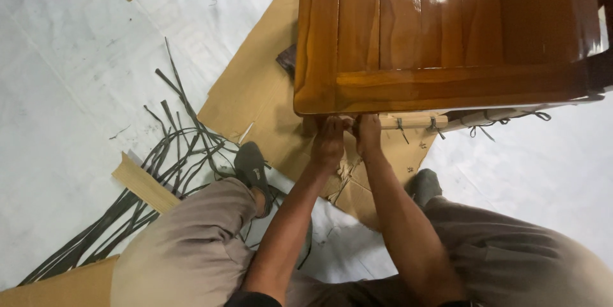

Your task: Assembling a wooden chair by attaching black straps to its legs.

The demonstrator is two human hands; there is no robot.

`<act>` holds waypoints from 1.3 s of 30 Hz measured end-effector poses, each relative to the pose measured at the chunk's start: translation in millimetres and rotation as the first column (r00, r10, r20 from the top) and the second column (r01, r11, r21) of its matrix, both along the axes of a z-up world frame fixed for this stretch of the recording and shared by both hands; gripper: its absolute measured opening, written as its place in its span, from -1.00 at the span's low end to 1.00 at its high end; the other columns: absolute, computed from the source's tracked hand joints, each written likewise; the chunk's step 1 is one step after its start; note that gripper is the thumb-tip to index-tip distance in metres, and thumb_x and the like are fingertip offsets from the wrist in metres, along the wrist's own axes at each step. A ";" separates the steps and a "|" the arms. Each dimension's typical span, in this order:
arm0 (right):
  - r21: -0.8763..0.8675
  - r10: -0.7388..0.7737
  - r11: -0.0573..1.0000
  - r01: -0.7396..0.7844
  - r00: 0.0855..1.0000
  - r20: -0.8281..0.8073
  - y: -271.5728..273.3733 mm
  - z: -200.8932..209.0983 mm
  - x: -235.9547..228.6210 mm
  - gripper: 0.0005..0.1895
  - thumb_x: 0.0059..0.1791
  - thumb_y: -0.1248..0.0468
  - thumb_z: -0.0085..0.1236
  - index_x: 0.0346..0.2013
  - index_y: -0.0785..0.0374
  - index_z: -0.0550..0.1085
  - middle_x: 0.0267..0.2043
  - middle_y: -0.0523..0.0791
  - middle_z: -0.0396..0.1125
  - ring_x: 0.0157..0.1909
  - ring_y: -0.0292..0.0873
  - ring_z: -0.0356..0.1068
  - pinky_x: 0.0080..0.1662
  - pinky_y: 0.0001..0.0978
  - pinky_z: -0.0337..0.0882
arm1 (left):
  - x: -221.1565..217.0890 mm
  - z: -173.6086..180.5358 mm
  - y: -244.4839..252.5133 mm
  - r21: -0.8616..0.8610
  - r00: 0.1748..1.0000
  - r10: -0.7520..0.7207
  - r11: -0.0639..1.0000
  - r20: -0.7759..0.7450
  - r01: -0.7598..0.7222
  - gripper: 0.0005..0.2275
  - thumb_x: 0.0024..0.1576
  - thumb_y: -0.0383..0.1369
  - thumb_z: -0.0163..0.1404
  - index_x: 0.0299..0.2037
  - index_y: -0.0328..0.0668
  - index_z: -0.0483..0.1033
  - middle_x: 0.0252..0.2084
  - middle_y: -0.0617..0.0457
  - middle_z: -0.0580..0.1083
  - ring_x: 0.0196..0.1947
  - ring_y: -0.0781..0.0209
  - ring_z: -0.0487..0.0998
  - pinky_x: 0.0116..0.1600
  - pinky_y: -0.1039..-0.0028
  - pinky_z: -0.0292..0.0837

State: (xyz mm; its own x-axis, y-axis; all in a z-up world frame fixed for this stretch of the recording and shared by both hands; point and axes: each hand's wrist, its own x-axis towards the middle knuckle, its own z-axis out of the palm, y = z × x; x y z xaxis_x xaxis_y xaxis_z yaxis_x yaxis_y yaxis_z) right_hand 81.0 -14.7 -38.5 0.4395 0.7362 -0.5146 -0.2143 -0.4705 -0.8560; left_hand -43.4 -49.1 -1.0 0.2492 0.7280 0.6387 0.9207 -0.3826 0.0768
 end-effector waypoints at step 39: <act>0.068 0.267 0.952 -0.298 0.919 0.289 -87.1 17.8 -27.2 -0.80 0.04 0.27 -0.01 -0.24 -0.01 0.60 -0.56 -0.08 0.42 -0.55 -0.13 0.43 -0.41 -0.31 0.40 | -18.8 18.0 3.0 -0.517 0.771 -0.052 0.713 0.635 0.473 -0.84 0.33 -0.36 -0.24 -0.09 -0.22 0.40 -0.22 -0.32 0.44 -0.11 -0.41 0.49 -0.05 -0.06 0.40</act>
State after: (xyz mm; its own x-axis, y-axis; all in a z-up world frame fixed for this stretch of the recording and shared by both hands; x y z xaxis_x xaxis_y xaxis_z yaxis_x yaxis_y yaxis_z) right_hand 53.8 -101.9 -20.6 0.3171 0.8948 -0.3143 0.1629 -0.3779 -0.9114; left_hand -62.2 -46.2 17.0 0.2644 0.9528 0.1490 0.4959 -0.2668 0.8263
